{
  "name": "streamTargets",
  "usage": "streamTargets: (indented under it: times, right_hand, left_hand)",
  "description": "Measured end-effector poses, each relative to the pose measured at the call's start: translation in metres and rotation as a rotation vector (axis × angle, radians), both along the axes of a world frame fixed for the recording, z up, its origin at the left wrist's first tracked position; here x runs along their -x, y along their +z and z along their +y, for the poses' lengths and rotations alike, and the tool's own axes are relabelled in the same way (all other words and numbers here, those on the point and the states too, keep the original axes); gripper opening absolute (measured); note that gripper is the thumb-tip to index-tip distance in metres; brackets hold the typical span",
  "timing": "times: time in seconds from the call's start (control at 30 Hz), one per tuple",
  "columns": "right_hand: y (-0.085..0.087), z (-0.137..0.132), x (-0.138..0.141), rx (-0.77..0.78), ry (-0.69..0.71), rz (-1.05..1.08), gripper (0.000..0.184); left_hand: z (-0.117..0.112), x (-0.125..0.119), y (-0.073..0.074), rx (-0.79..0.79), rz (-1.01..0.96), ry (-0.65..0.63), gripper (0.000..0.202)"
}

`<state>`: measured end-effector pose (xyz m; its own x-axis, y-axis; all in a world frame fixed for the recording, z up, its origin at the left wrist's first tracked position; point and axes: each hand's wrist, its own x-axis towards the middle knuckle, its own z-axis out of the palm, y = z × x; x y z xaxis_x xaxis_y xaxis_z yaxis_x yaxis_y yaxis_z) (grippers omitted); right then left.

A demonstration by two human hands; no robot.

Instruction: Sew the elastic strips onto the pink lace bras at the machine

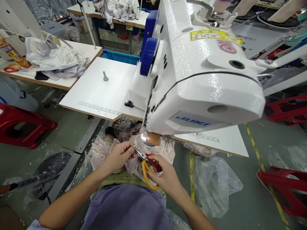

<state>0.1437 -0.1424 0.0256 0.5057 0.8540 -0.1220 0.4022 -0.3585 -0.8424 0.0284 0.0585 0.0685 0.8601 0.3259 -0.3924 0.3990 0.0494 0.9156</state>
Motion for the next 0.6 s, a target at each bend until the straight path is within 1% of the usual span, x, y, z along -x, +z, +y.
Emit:
streamTargets:
  times: [0.2, 0.3, 0.37, 0.47, 0.53, 0.6]
  right_hand:
    - [0.004, -0.008, 0.000, 0.064, -0.041, 0.042, 0.033]
    - [0.001, -0.021, -0.003, 0.082, -0.086, 0.045, 0.034]
    - [-0.002, -0.034, -0.010, 0.105, -0.080, 0.029, 0.033]
    - [-0.006, -0.051, -0.037, 0.171, -0.086, -0.077, 0.032]
    - [-0.007, -0.055, -0.067, 0.221, -0.168, -0.217, 0.035]
    - [-0.007, -0.049, -0.106, 0.269, -0.289, -0.372, 0.038]
  left_hand:
    - [-0.002, -0.001, -0.001, -0.061, -0.005, 0.043, 0.034]
    - [-0.001, -0.001, 0.000, -0.076, -0.015, 0.100, 0.031]
    - [0.002, 0.001, -0.001, -0.159, -0.013, 0.118, 0.030]
    - [0.008, 0.005, -0.006, -0.424, 0.004, 0.079, 0.031]
    - [0.012, 0.006, -0.010, -0.564, 0.032, 0.060, 0.027]
    - [0.016, 0.007, -0.012, -0.618, 0.062, 0.038, 0.030]
